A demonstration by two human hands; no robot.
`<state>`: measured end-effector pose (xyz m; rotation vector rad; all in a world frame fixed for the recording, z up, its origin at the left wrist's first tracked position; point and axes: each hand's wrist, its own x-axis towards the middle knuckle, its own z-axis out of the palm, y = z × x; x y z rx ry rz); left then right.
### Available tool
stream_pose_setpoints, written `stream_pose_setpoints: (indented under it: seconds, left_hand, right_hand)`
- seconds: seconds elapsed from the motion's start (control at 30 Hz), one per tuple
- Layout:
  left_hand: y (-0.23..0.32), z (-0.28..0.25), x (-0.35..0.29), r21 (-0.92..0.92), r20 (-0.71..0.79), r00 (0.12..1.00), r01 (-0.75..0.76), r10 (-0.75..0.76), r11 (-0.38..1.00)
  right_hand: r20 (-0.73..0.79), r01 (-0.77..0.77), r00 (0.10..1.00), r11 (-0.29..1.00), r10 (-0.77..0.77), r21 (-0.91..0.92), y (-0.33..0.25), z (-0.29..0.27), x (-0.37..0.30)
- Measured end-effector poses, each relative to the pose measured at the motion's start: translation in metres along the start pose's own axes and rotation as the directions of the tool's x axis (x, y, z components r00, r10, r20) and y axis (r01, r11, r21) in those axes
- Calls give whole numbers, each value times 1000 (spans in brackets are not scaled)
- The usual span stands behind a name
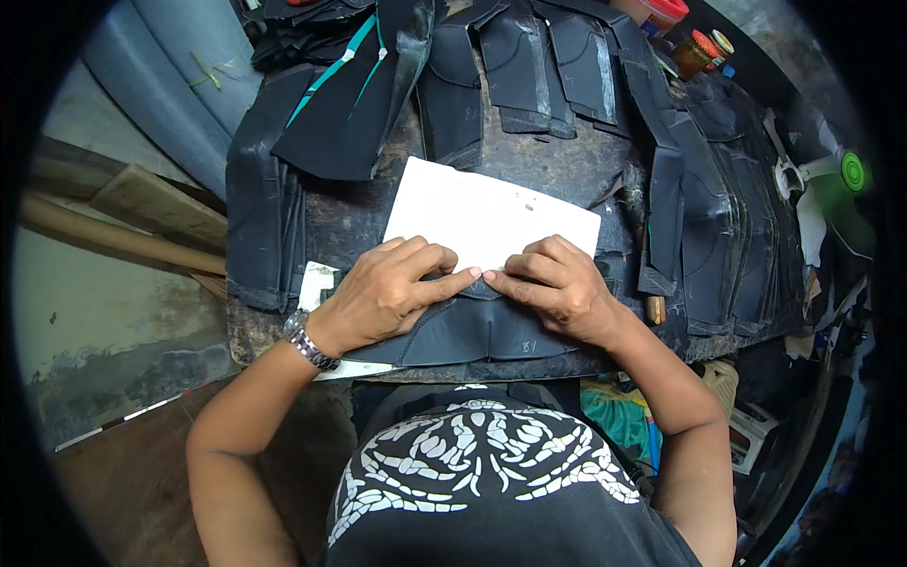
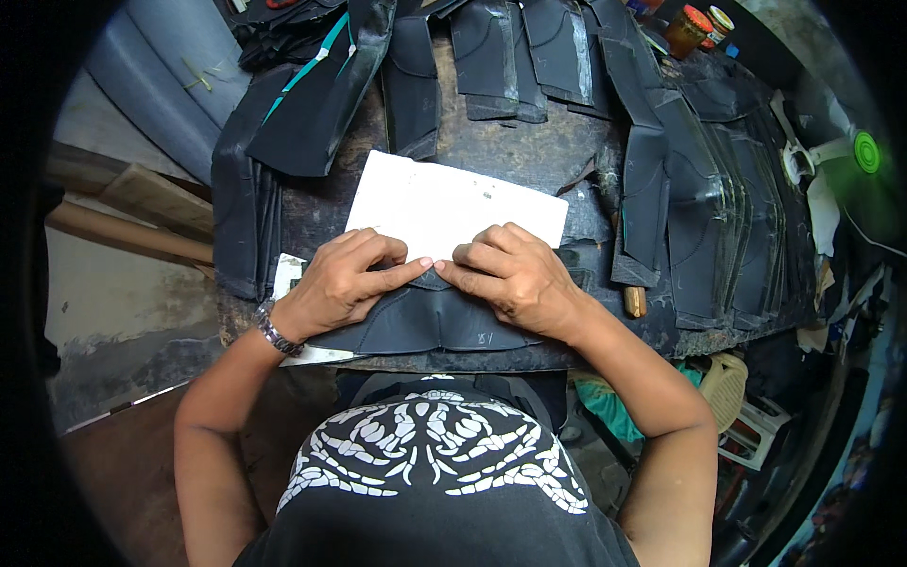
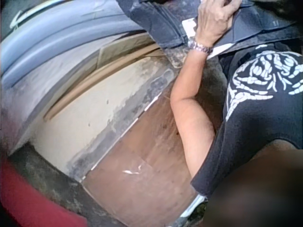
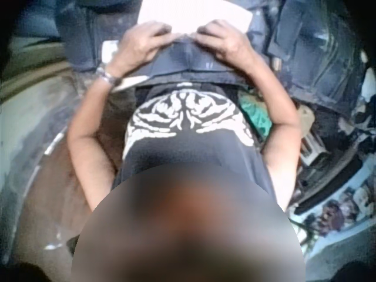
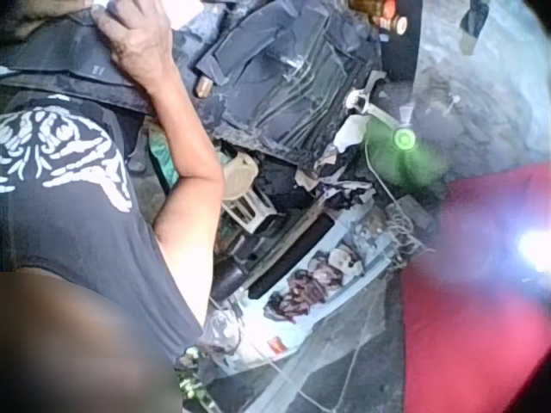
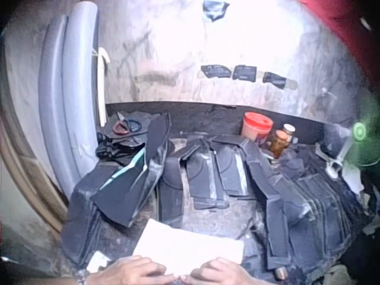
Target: The person repeatedly hammers black shoe parts on a white board to shape them, then folds and presses the edges by hand. The person handles multiple shoe parts one at a time, using a hammer and a white board as a work surface.
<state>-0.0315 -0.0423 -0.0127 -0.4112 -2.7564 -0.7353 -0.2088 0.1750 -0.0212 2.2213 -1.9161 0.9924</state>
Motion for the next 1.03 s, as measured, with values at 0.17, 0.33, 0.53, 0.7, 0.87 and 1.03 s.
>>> stream_pose_setpoints:
  seconds: [0.17,0.33,0.53,0.7,0.87,1.03]
  left_hand:
    - [-4,-2,4,-98,-10,1000,-16,15,995]
    - [-14,-7,6,-167,84,995,-36,51,985]
    - [-16,-11,9,-103,113,985,-117,129,988]
    - [-14,-19,22,-260,80,992,-75,99,963]
    - [2,-19,45,-445,397,886,415,-240,794]
    - [4,-29,66,-357,646,737,523,-200,774]
  right_hand:
    - [23,44,999,999,-44,-22,-3,-3,4]
    - [23,168,986,977,-167,-132,-4,1,8]
    - [15,88,996,987,-87,-137,-8,-2,7]
    - [20,166,986,944,-167,-285,-14,0,6]
    - [-18,241,961,875,-274,-421,-23,-2,5]
    - [0,124,991,921,-134,-370,-28,-8,1]
